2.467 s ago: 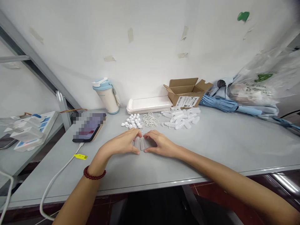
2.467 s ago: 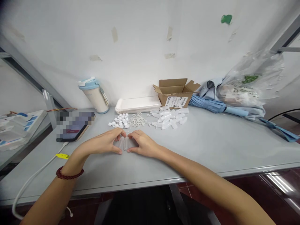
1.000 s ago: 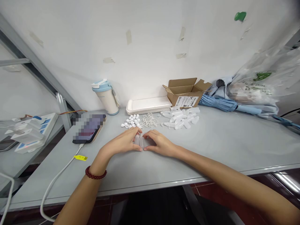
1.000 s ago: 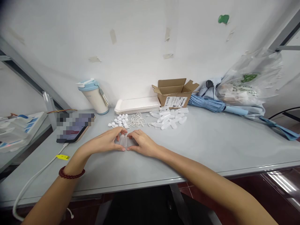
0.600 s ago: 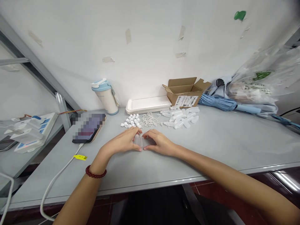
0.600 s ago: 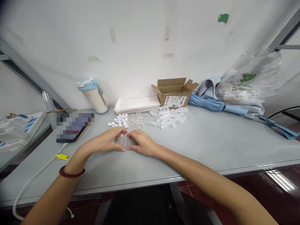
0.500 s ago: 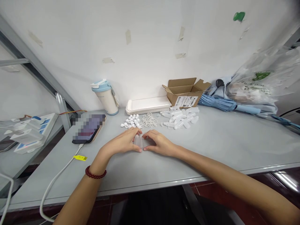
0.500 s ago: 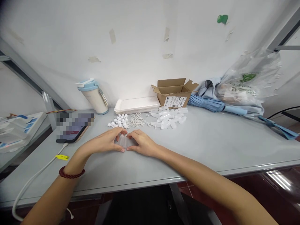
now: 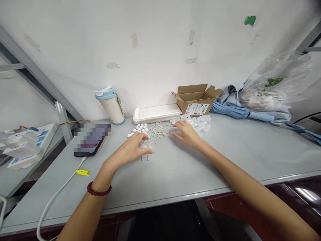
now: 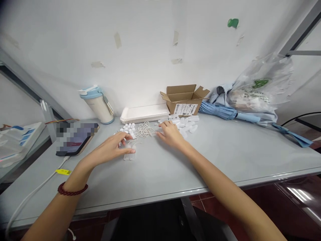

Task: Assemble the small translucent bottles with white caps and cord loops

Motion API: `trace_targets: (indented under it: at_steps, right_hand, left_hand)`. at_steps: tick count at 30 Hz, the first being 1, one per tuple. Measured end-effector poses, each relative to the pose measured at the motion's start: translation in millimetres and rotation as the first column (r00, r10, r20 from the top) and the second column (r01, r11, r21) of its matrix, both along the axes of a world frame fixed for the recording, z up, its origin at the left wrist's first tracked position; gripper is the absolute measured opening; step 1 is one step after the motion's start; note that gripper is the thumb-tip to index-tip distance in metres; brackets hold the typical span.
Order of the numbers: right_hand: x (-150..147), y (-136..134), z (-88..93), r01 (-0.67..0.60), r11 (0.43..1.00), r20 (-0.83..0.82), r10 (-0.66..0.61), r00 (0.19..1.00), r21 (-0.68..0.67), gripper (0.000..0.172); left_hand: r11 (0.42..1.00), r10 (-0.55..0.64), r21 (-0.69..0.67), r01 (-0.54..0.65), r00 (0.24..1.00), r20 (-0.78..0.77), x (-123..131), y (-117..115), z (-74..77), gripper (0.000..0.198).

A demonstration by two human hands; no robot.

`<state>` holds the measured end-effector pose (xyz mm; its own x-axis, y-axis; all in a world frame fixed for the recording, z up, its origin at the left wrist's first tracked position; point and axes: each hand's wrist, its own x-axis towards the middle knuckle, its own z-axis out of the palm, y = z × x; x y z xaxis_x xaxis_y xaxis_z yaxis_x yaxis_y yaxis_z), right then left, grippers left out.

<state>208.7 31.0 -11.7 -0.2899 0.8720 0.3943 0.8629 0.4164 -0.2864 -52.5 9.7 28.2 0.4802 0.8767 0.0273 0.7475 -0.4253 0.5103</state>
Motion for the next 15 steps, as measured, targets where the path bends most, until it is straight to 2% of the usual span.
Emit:
trace_targets:
  at_steps: [4,7,11,15]
  right_hand:
    - [4.6,3.6,-4.6,0.036,0.997,0.126,-0.027,0.992,-0.073,0.017]
    - [0.9,2.8,-5.7,0.011,0.997,0.127,-0.001,0.992,-0.077,0.011]
    - [-4.8,0.3,-2.5,-0.007,1.0,0.008,0.006,1.0,0.009,0.013]
    - [-16.5,-9.2,1.5,-0.092,0.985,-0.239,0.125,0.963,0.143,0.015]
  left_hand:
    - [0.992,0.037,0.12,-0.046,0.997,0.069,4.0,2.0,0.3,0.028]
    - [0.978,0.063,0.189,-0.087,0.989,0.133,6.7,2.8,1.8,0.02]
    - [0.962,0.08,0.244,-0.125,0.979,0.188,10.2,2.1,2.1,0.016]
    - [0.957,0.043,0.272,-0.101,0.976,0.213,15.9,-1.0,-0.9,0.013]
